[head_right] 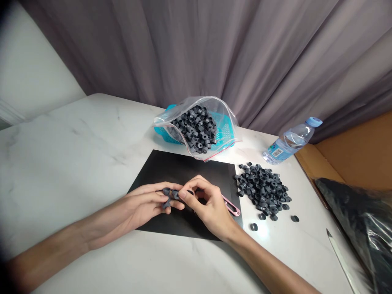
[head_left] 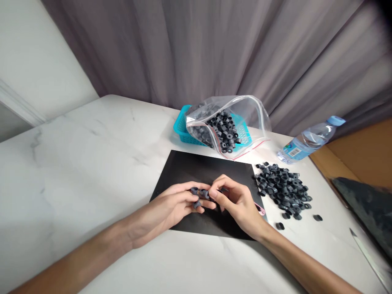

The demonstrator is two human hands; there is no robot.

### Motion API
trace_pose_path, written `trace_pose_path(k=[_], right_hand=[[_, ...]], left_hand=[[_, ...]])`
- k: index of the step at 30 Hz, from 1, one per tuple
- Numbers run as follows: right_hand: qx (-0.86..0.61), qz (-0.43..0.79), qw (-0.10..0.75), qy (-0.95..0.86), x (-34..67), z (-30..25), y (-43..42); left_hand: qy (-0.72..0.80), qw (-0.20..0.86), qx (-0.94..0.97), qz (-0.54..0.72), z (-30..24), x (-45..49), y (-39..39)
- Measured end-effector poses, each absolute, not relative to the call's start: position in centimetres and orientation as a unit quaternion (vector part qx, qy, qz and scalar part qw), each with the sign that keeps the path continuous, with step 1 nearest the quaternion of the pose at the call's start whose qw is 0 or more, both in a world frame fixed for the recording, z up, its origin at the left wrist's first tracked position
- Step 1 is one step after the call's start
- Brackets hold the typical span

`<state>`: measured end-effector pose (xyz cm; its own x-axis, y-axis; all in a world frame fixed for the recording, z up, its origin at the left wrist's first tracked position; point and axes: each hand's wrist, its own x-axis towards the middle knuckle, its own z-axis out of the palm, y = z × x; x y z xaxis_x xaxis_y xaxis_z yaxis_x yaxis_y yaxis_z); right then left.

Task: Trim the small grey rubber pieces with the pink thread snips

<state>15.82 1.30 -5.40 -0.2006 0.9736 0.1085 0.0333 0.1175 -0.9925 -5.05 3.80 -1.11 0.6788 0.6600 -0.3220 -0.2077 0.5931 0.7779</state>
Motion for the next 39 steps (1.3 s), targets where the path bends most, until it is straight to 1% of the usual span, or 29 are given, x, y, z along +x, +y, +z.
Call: trace_pose_path(k=[5,10,21,25,29,31,33,39], right_hand=[[-0.421,0.533,0.478,-0.557,15.9,-5.3,1.5],[-0.426,0.530,0.514,-0.522,15.9,-5.4,1.7],[-0.422,0.531,0.524,-0.515,16.0,-6.0,1.7],[-0.450,0.512,0.493,-0.540,15.9,-6.0,1.6],[-0.497,0.446,0.431,-0.607,16.2,-6.2,1.9],[-0.504,0.427,0.416,-0.625,16.3,-6.3,2.0],[-0.503,0.421,0.429,-0.621,16.4,-6.3,1.9],[-0.481,0.415,0.512,-0.578,16.1,-6.0,1.5]], left_hand=[[0.309,0.838,0.371,0.256,-1.1,-5.0,3.7],[0.322,0.837,0.358,0.260,-0.9,-4.7,3.6],[0.380,0.786,0.410,0.265,-1.1,-5.0,4.0],[0.387,0.783,0.398,0.282,-0.9,-4.8,4.1],[0.378,0.791,0.384,0.291,-0.8,-4.8,4.1],[0.365,0.794,0.385,0.297,-1.0,-4.9,4.1],[0.354,0.797,0.387,0.299,-1.2,-5.0,4.1],[0.358,0.799,0.385,0.292,-1.1,-5.1,4.0]])
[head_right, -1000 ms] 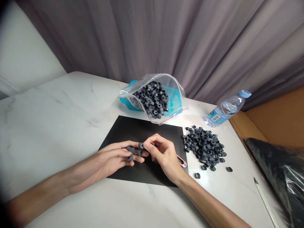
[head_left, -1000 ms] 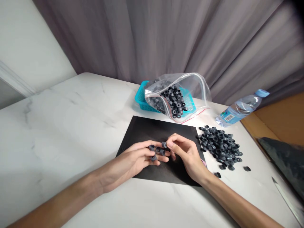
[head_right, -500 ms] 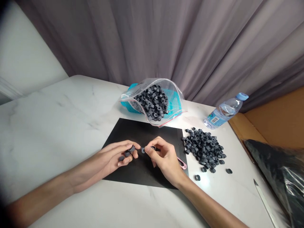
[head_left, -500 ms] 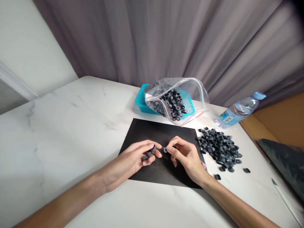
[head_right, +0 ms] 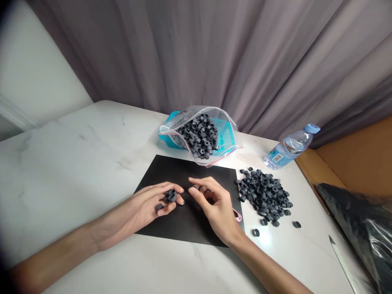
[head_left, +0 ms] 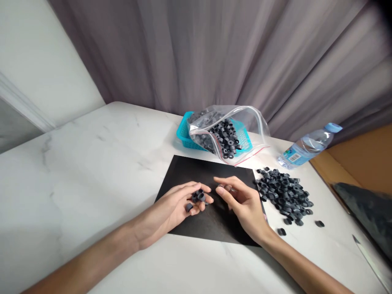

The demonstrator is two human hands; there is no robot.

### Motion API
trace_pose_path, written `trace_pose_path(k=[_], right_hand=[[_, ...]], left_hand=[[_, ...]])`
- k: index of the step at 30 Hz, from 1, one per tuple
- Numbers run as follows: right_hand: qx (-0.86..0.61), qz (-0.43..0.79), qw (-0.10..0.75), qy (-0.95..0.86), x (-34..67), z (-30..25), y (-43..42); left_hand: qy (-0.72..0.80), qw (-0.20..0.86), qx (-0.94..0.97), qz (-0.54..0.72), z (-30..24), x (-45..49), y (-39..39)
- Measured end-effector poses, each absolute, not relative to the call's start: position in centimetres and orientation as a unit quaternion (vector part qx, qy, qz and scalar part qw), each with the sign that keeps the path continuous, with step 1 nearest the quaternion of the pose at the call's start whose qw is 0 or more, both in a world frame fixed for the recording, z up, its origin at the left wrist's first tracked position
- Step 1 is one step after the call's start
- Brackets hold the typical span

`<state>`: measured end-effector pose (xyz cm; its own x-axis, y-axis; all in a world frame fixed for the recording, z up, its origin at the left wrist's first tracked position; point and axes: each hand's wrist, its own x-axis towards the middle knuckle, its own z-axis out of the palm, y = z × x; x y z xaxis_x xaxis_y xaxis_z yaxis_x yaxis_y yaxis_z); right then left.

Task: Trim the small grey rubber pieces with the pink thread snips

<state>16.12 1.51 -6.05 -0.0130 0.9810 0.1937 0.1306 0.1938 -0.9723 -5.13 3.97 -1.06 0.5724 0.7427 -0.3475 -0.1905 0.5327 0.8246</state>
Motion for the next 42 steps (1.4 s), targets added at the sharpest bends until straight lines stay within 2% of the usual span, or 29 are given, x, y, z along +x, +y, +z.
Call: trace_pose_path(k=[6,13,18,27,42], right_hand=[[-0.458,0.446,0.542,-0.546,15.4,-4.9,1.0],[-0.446,0.456,0.542,-0.547,14.7,-3.5,1.4],[-0.434,0.535,0.523,-0.502,14.1,-2.8,1.6],[-0.465,0.622,0.483,-0.405,13.7,-2.7,1.1],[-0.468,0.530,0.523,-0.475,13.6,-2.8,1.2]], left_hand=[[0.357,0.793,0.419,0.262,-0.9,-5.1,3.8],[0.347,0.820,0.367,0.271,-1.2,-4.9,3.8],[0.341,0.845,0.319,0.260,-1.0,-4.8,3.7],[0.347,0.830,0.358,0.249,-0.6,-4.9,3.6],[0.312,0.839,0.367,0.253,-0.7,-4.9,3.4]])
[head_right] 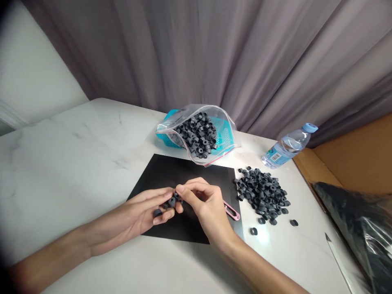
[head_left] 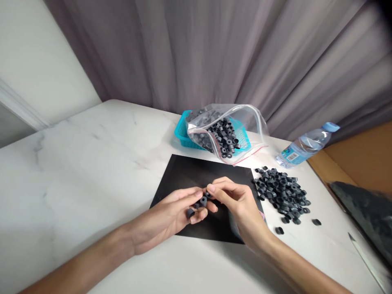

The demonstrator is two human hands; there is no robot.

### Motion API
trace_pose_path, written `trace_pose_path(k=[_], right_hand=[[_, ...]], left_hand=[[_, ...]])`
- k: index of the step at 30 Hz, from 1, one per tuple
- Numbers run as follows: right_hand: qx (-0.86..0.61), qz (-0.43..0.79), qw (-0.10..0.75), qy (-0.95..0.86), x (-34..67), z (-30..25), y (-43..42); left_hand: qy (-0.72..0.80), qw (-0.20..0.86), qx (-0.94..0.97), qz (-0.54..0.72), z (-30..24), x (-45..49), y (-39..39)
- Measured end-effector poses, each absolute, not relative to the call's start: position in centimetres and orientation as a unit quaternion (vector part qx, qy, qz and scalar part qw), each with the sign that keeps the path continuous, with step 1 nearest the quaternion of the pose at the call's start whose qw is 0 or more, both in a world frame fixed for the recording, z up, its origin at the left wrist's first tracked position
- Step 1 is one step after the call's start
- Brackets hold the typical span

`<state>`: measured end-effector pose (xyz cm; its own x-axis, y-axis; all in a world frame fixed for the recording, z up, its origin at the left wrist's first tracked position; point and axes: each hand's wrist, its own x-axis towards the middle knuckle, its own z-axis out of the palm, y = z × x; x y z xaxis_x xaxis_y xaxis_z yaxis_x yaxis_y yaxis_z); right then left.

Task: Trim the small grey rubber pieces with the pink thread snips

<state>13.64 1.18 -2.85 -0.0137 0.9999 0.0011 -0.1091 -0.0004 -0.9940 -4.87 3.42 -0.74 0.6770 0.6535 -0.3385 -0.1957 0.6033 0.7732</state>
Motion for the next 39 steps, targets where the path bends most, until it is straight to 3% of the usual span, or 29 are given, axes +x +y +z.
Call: trace_pose_path(k=[18,24,33,39], right_hand=[[-0.529,0.307,0.477,-0.631,15.6,-3.7,0.7],[-0.479,0.163,0.546,-0.668,16.0,-2.9,-1.9],[-0.452,0.163,0.391,-0.785,15.5,-0.8,-2.1],[-0.431,0.098,0.299,-0.846,15.5,-1.0,-1.8]], left_hand=[[0.329,0.829,0.348,0.288,0.4,-5.2,3.1],[0.313,0.838,0.314,0.318,0.8,-4.0,2.5],[0.335,0.833,0.309,0.315,-0.2,-3.2,2.3],[0.328,0.831,0.337,0.297,-0.8,-3.0,2.1]])
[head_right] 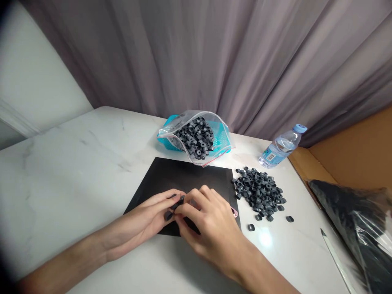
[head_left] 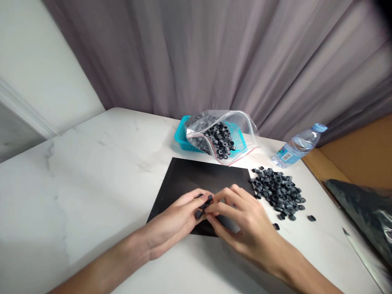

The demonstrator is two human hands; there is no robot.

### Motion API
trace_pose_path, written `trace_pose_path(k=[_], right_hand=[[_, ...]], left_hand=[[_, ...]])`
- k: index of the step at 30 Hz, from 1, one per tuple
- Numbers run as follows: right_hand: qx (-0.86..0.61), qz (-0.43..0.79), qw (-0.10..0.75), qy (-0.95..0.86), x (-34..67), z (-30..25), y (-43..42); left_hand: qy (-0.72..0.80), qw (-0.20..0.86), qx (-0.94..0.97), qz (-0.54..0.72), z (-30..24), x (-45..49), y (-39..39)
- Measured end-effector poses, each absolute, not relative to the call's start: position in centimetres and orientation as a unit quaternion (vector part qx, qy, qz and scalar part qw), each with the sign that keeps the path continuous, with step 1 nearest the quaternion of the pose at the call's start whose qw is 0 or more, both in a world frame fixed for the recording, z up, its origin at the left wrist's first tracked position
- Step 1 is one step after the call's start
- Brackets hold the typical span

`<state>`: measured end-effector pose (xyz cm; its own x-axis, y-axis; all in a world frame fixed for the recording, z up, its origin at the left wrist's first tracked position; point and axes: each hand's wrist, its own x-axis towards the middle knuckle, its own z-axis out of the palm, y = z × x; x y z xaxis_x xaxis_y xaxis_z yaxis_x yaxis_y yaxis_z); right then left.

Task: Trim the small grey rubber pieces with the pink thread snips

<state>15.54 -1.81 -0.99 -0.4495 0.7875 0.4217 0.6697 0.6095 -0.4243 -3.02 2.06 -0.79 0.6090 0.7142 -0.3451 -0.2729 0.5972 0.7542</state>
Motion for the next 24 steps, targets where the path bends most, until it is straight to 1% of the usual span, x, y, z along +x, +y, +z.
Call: trace_pose_path(k=[2,4,8,10,12,13,15,17,19,20,24], right_hand=[[-0.456,0.082,0.296,-0.835,15.0,-1.6,-1.9],[-0.486,0.112,0.309,-0.810,14.5,-2.1,-1.9],[-0.508,0.267,0.377,-0.727,14.3,-1.8,-1.7],[-0.498,0.350,0.431,-0.666,14.9,-1.3,-1.4],[-0.474,0.430,0.488,-0.594,15.7,-0.8,-1.2],[-0.457,0.464,0.513,-0.559,16.1,-0.7,-1.1],[-0.424,0.518,0.553,-0.495,16.7,-0.7,-1.0],[-0.397,0.559,0.578,-0.443,17.1,-0.9,-0.9],[-0.377,0.589,0.590,-0.402,17.2,-1.1,-1.0],[-0.369,0.602,0.593,-0.387,17.1,-1.1,-1.0],[-0.339,0.643,0.587,-0.356,16.7,-1.1,-1.2]], left_hand=[[0.328,0.826,0.350,0.295,-0.8,-2.9,1.9],[0.330,0.822,0.359,0.295,-1.0,-2.8,1.9],[0.344,0.810,0.376,0.289,-1.7,-2.9,2.1],[0.367,0.774,0.432,0.281,-1.2,-3.2,2.4],[0.385,0.686,0.549,0.282,0.5,-3.2,2.8],[0.380,0.620,0.623,0.289,1.7,-2.9,3.2],[0.363,0.447,0.755,0.315,4.4,-1.9,4.3],[0.304,0.284,0.857,0.304,6.8,-0.3,6.0],[0.271,0.170,0.910,0.265,8.3,1.5,8.1],[0.254,0.136,0.924,0.250,8.6,2.2,9.2],[0.254,0.120,0.928,0.244,8.7,3.4,12.1]])
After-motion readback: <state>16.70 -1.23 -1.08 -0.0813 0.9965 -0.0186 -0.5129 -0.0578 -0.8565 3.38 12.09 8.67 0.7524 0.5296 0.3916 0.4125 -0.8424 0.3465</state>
